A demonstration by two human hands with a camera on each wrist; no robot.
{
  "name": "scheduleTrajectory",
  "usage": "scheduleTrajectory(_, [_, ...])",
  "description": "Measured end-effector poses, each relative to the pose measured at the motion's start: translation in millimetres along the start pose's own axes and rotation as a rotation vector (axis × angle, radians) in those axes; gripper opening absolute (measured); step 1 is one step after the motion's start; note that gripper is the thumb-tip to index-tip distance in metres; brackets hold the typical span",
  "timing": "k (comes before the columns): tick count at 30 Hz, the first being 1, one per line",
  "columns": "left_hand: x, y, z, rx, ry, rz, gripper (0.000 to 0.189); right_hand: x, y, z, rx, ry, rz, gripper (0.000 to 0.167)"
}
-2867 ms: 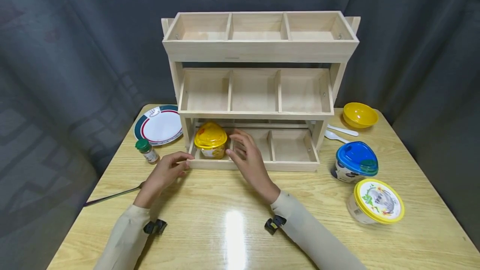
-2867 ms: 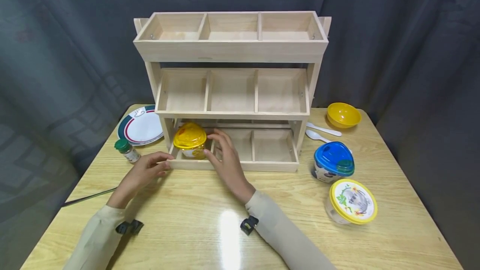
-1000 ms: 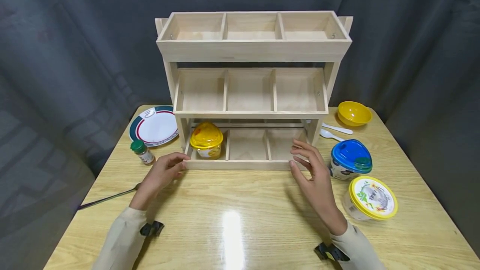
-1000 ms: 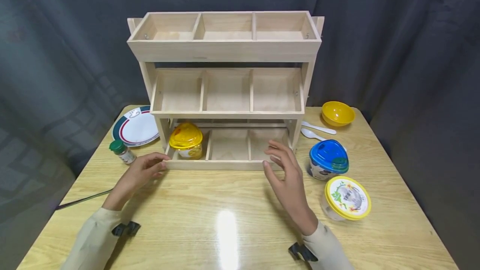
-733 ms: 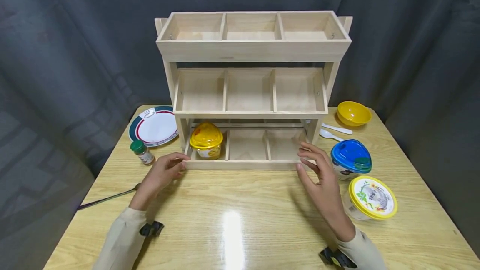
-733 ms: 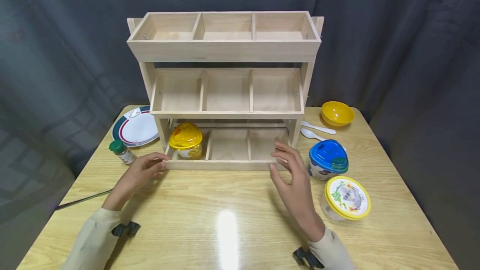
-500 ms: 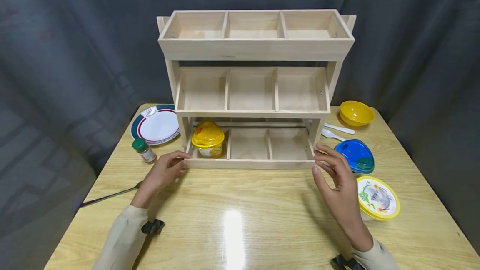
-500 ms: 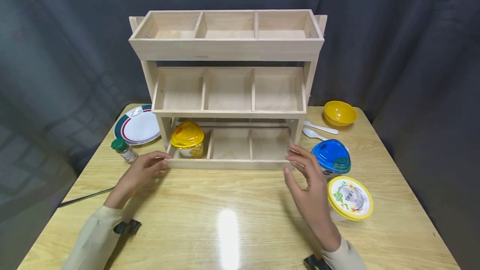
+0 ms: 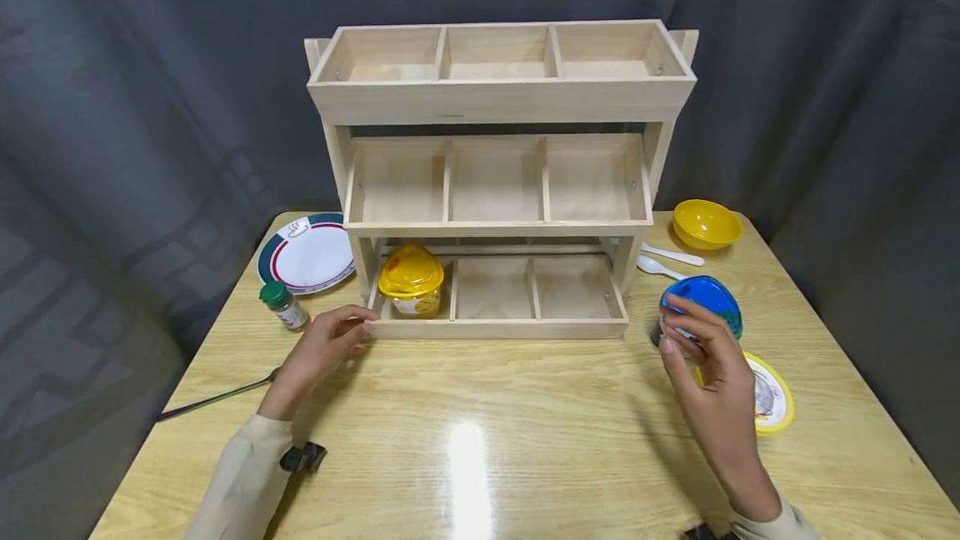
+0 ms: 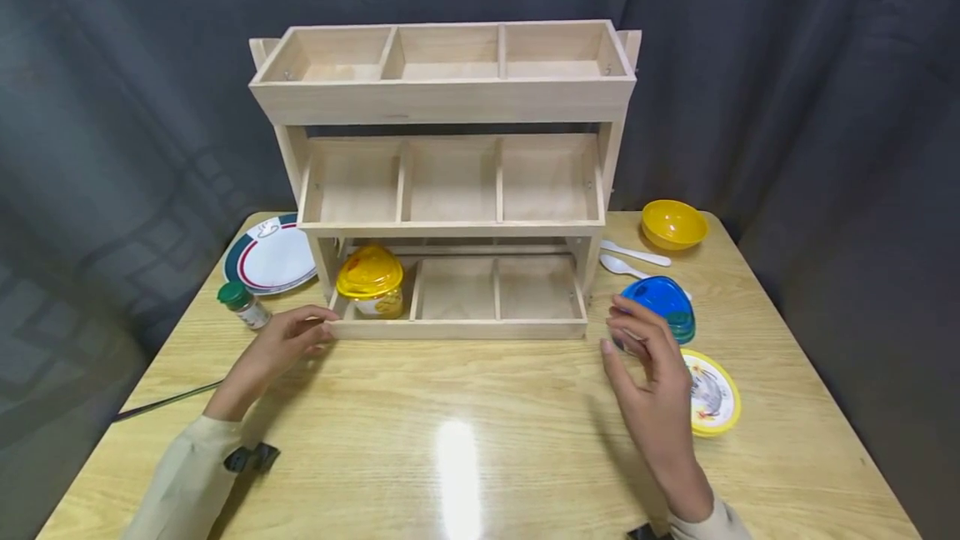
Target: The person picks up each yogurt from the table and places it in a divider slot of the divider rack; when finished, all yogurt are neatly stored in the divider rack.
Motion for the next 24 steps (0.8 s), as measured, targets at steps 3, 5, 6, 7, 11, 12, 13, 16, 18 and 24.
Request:
scheduleTrajectory(3, [0.6, -0.8, -0.2, 0.002, -0.003, -0.004, 0.025, 1.1, 0.4, 5.4, 0.029, 0.011, -0.004, 0.029])
scheduleTrajectory(5, [0.4, -1.7, -0.6, 0.003, -0.003, 0.000, 0.025, 1.3, 0.2, 9.9, 0.041, 0.022, 0.002, 0.029])
scheduleTrajectory(6, [0.1, -2.0, -0.6, 0.003, -0.003, 0.003, 0.025, 1.5, 0.4, 12.4, 0.044, 0.025, -0.001, 0.030])
scheduleTrajectory(7, [-0.3, -2.5, -0.5, 0.002, -0.001, 0.008, 0.025, 1.6, 0.8, 15.0, 0.050, 0.031, -0.007, 0.030])
scheduleTrajectory(11, [-1.1, -2.2, 0.5, 0.009, 0.000, 0.013, 0.024, 2.4, 2.9, 25.1, 0.071, 0.061, -0.009, 0.033])
scheduleTrajectory(12, [-0.9, -1.6, 0.6, 0.010, -0.002, 0.009, 0.025, 2.8, 3.4, 27.6, 0.075, 0.069, -0.014, 0.034])
scheduleTrajectory(13, [-0.6, -1.2, 0.6, 0.010, -0.004, 0.006, 0.025, 3.0, 3.7, 29.8, 0.084, 0.078, -0.017, 0.035])
scheduleTrajectory(16, [-0.6, 0.9, 0.8, 0.012, -0.006, -0.004, 0.026, 3.8, 4.9, 36.4, 0.119, 0.097, -0.043, 0.037])
scheduleTrajectory(18, [-0.4, 1.2, 0.8, 0.015, -0.005, -0.007, 0.026, 4.6, 6.5, 40.5, 0.144, 0.104, -0.071, 0.040])
scheduleTrajectory(24, [-0.4, -0.2, 1.4, 0.017, 0.001, -0.010, 0.025, 6.4, 12.9, 55.7, 0.185, 0.144, -0.166, 0.045])
Point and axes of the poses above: each hand's wrist, its own x-axis away from the middle knuckle, its own z-axis out of the back of the hand, y = z × x, the point moved 6 cm from there along -x, towards the middle knuckle, and after that the axes turned 5 degrees about -z, right-handed, at the moved point
